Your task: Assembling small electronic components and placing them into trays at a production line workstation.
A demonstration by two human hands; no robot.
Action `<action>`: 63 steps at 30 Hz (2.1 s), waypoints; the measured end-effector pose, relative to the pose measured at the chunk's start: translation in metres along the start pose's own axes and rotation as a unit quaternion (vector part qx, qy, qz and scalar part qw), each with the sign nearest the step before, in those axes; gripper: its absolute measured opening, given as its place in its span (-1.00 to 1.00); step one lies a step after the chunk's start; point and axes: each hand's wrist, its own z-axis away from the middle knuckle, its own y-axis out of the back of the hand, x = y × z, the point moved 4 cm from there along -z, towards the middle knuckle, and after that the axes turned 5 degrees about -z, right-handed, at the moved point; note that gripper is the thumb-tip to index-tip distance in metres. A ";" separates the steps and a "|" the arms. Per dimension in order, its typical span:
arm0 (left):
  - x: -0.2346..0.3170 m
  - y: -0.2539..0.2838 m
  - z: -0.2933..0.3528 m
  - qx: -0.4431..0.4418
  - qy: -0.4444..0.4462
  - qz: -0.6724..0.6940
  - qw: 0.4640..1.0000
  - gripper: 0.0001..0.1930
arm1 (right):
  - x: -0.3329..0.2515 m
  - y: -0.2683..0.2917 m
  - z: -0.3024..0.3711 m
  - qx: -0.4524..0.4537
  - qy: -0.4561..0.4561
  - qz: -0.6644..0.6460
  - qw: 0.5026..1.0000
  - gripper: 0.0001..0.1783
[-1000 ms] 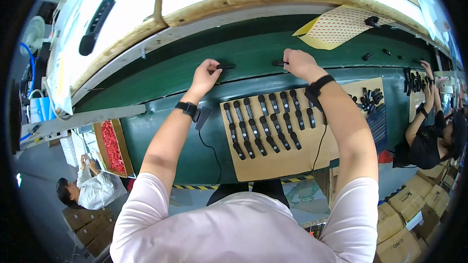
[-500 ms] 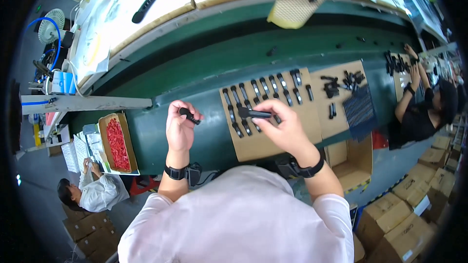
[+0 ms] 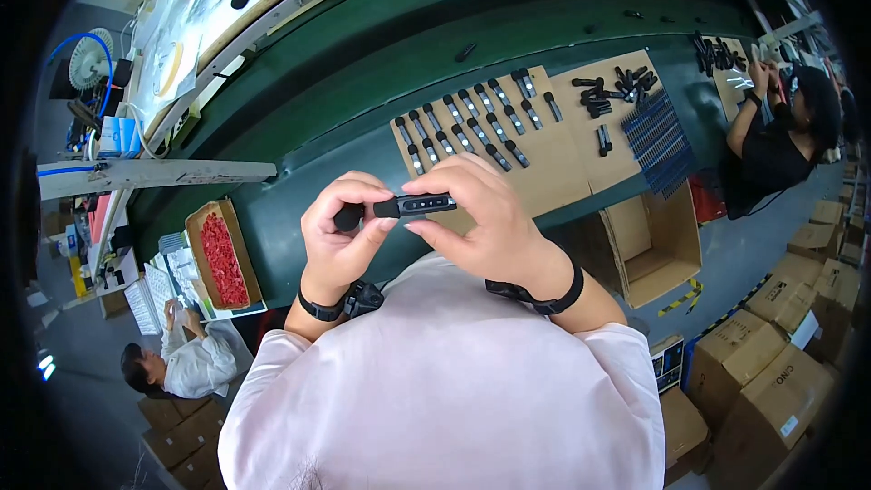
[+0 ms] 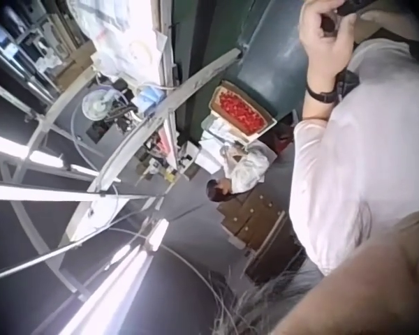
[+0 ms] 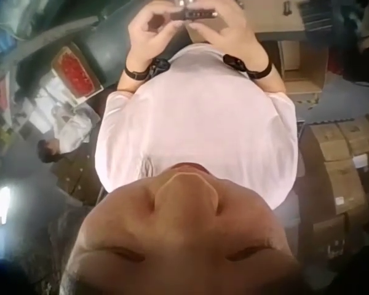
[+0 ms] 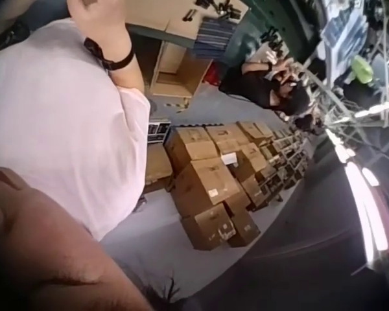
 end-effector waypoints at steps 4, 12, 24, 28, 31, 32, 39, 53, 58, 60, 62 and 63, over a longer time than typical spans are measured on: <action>0.002 -0.002 0.003 -0.014 -0.005 0.020 1.000 -0.76 | -0.002 0.000 0.005 -0.012 0.015 0.006 1.000 -0.66; 0.000 -0.003 0.001 -0.032 -0.014 0.005 0.999 -0.72 | 0.000 -0.001 0.006 -0.014 -0.007 -0.010 1.000 -0.66; -0.037 -0.007 -0.020 -0.123 0.024 -0.115 0.985 -0.74 | 0.063 0.015 0.048 -0.066 -0.312 -0.047 0.947 -0.76; -0.104 0.013 -0.040 -0.084 0.111 -0.220 0.966 -0.85 | 0.131 0.044 0.090 0.036 -0.370 0.057 0.927 -0.76; -0.168 0.035 -0.056 -0.043 0.133 -0.272 0.952 -0.88 | 0.179 0.072 0.111 0.081 -0.339 0.201 0.915 -0.74; -0.192 0.042 -0.061 -0.047 0.134 -0.270 0.952 -0.88 | 0.192 0.079 0.116 0.090 -0.346 0.253 0.899 -0.74; -0.292 0.060 -0.095 -0.082 0.164 -0.373 0.909 -0.86 | 0.236 0.085 0.121 0.060 -0.434 0.328 0.837 -0.73; -0.381 0.013 -0.113 -0.111 0.214 -0.375 0.895 -0.78 | 0.209 0.087 0.132 0.097 -0.364 0.342 0.861 -0.74; -0.401 0.017 -0.111 -0.106 0.231 -0.360 0.898 -0.75 | 0.179 0.092 0.133 0.119 -0.368 0.303 0.871 -0.76; -0.403 0.024 -0.108 -0.087 0.238 -0.348 0.903 -0.76 | 0.171 0.091 0.129 0.124 -0.371 0.298 0.870 -0.77; -0.402 0.039 -0.101 -0.041 0.254 -0.327 0.909 -0.79 | 0.166 0.086 0.122 0.120 -0.349 0.292 0.882 -0.76; -0.398 0.042 -0.100 -0.042 0.253 -0.327 0.909 -0.79 | 0.162 0.084 0.117 0.119 -0.328 0.290 0.891 -0.76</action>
